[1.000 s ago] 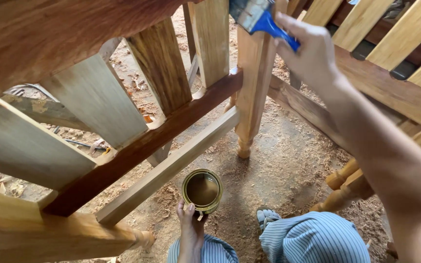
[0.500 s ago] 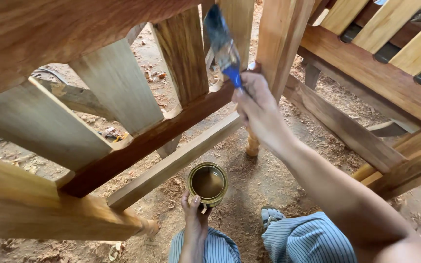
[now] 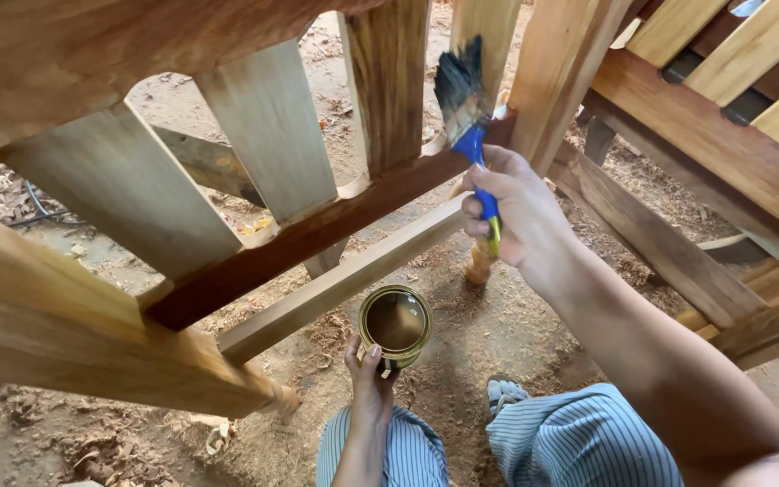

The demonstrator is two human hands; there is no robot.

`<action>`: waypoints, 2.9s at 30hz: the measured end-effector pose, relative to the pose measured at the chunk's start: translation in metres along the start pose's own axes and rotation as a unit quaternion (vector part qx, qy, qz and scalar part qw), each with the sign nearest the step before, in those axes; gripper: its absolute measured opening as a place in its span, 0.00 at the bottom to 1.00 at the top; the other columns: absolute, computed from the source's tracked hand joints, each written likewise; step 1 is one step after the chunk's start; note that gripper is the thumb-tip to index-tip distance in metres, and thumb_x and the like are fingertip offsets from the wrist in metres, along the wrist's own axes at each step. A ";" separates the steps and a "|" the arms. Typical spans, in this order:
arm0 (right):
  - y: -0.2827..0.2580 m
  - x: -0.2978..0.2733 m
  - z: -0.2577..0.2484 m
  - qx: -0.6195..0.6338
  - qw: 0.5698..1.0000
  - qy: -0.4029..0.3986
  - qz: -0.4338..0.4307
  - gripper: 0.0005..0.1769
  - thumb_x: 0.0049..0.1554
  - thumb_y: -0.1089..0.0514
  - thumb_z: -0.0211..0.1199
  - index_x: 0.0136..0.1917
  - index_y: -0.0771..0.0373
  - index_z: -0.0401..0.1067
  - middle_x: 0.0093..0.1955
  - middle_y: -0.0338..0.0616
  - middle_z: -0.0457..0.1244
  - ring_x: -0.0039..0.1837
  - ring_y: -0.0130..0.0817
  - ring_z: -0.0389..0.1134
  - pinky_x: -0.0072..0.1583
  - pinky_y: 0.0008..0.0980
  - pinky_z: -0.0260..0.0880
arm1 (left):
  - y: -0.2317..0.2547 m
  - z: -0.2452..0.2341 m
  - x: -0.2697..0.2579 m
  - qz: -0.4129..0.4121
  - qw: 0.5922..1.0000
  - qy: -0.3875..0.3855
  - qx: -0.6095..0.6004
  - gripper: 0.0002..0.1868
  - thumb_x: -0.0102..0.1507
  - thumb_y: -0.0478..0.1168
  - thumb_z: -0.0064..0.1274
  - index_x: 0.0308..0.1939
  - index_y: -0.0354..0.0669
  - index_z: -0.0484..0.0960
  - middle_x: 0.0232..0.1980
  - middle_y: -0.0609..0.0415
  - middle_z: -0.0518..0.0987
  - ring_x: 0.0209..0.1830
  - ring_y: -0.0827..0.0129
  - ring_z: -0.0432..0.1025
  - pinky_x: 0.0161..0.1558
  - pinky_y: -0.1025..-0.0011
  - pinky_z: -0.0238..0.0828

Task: The person applies a dark wood stain to a wooden chair using a paintbrush. They hold a small can of stain in one hand and repeatedly dip the brush to coat the vertical slats and horizontal rails of the chair.

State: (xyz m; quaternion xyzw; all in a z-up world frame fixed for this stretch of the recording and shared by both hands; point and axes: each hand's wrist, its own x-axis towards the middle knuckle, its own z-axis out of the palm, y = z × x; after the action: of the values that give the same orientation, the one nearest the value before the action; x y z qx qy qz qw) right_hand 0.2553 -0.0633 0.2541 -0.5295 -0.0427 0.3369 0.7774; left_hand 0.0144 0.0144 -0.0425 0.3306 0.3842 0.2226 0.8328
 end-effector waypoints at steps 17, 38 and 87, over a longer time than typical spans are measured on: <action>-0.039 -0.082 -0.097 -0.039 0.967 -0.195 -0.161 0.19 0.68 0.67 0.55 0.70 0.65 0.55 0.54 0.57 0.66 0.47 0.48 0.74 0.53 0.52 0.80 | -0.004 -0.002 0.008 -0.004 0.999 -0.016 -0.036 0.59 0.46 0.58 0.65 0.75 0.57 0.48 0.75 0.35 0.56 0.75 0.42 0.55 0.70 0.39 0.53; -0.066 -0.089 -0.049 -0.457 0.681 -0.077 -0.566 0.08 0.66 0.65 0.69 0.57 0.63 0.72 0.51 0.50 0.70 0.48 0.33 0.75 0.49 0.30 0.79 | 0.000 0.007 0.008 0.006 0.999 -0.022 -0.049 0.64 0.42 0.61 0.68 0.75 0.57 0.46 0.75 0.32 0.52 0.77 0.38 0.52 0.72 0.36 0.50; -0.013 0.083 -0.058 -0.075 0.979 -0.017 -0.189 0.07 0.56 0.65 0.65 0.50 0.68 0.75 0.51 0.52 0.70 0.49 0.38 0.75 0.50 0.33 0.82 | 0.006 -0.006 -0.015 0.032 0.999 -0.037 0.003 0.61 0.44 0.59 0.67 0.74 0.56 0.49 0.73 0.37 0.59 0.73 0.41 0.58 0.69 0.41 0.59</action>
State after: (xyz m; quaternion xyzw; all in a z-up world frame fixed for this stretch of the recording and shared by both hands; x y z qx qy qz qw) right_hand 0.3497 -0.0646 0.2157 -0.5632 -0.1802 0.1885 0.7841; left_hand -0.0003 0.0112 -0.0339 0.3529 0.3432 0.2359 0.8379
